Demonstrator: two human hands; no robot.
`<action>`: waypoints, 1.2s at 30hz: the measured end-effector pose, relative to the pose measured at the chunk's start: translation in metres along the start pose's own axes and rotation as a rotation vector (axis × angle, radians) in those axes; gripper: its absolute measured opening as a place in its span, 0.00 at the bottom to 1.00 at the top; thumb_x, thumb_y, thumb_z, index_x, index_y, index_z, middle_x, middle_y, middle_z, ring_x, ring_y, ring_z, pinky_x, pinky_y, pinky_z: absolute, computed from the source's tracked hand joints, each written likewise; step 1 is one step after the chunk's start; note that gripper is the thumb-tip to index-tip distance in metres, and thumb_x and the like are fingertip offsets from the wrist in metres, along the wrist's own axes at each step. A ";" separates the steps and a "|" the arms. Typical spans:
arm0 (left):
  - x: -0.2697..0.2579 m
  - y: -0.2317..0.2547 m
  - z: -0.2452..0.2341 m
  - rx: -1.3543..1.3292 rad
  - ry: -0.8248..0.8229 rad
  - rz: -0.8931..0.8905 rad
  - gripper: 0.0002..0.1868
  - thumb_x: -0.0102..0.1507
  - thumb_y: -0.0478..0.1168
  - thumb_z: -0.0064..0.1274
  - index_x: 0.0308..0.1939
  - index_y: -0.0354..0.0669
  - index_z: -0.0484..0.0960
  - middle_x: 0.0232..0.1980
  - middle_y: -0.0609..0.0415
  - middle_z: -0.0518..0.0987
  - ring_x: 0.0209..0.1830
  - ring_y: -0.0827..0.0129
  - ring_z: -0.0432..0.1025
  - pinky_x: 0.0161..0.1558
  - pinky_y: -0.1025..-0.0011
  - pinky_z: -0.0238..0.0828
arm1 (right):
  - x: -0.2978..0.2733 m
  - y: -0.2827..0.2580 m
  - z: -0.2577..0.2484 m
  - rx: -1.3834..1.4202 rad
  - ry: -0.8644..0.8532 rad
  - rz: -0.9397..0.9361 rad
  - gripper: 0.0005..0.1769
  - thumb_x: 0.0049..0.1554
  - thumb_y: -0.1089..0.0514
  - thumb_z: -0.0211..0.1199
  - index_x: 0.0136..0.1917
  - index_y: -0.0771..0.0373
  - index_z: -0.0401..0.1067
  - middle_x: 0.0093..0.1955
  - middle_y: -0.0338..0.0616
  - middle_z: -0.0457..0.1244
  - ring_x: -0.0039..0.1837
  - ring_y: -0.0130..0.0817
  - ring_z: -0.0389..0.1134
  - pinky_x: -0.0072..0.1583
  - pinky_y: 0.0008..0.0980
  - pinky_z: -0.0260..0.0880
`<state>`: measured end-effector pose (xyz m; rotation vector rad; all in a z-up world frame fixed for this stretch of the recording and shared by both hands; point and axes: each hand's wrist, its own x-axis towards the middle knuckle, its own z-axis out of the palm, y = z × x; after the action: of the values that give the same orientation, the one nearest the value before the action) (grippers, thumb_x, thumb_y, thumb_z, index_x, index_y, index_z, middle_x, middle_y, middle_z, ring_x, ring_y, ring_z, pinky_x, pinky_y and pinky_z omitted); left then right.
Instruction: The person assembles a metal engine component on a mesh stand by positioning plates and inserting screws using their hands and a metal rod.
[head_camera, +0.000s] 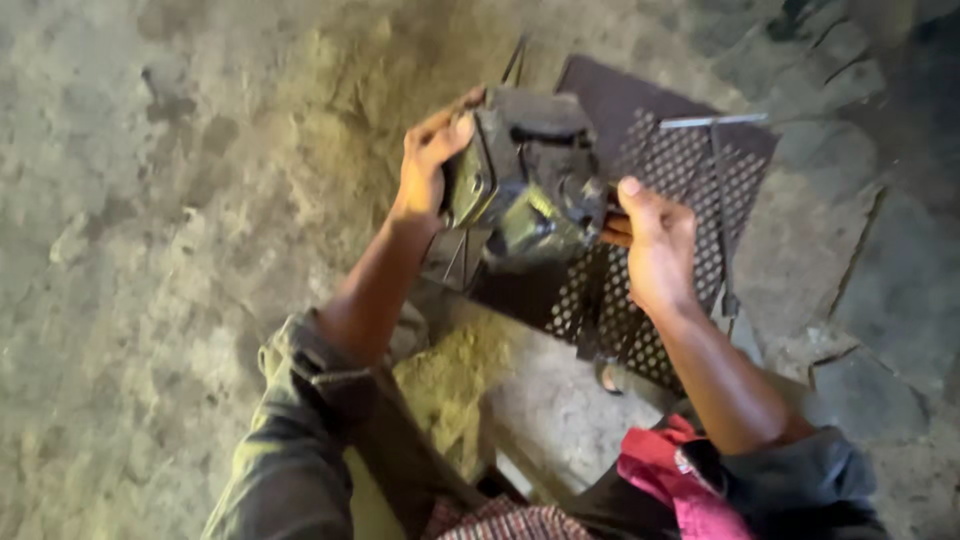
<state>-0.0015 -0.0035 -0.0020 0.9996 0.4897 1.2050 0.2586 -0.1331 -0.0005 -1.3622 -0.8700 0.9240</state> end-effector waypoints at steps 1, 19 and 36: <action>0.004 0.003 0.002 0.025 0.004 -0.002 0.38 0.61 0.50 0.63 0.68 0.26 0.76 0.59 0.45 0.81 0.57 0.66 0.76 0.64 0.66 0.70 | 0.011 0.009 -0.006 -0.096 0.014 -0.088 0.19 0.70 0.51 0.64 0.50 0.73 0.78 0.47 0.48 0.69 0.45 0.30 0.66 0.48 0.31 0.68; -0.038 0.018 0.057 0.419 0.395 -0.150 0.50 0.49 0.60 0.70 0.65 0.31 0.69 0.59 0.39 0.77 0.59 0.55 0.74 0.60 0.60 0.74 | 0.102 0.003 0.014 -0.044 -0.501 0.052 0.19 0.63 0.45 0.59 0.60 0.58 0.71 0.56 0.38 0.67 0.59 0.31 0.67 0.62 0.32 0.68; -0.047 0.011 0.057 0.091 0.335 0.005 0.54 0.54 0.43 0.71 0.77 0.24 0.59 0.63 0.39 0.78 0.60 0.59 0.75 0.65 0.62 0.72 | 0.109 -0.009 0.044 -0.146 -0.365 0.101 0.27 0.62 0.40 0.64 0.55 0.68 0.70 0.50 0.42 0.66 0.52 0.33 0.68 0.54 0.34 0.73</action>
<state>0.0214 -0.0680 0.0282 0.8777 0.8113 1.3719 0.2623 -0.0156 0.0081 -1.3935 -1.1714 1.2314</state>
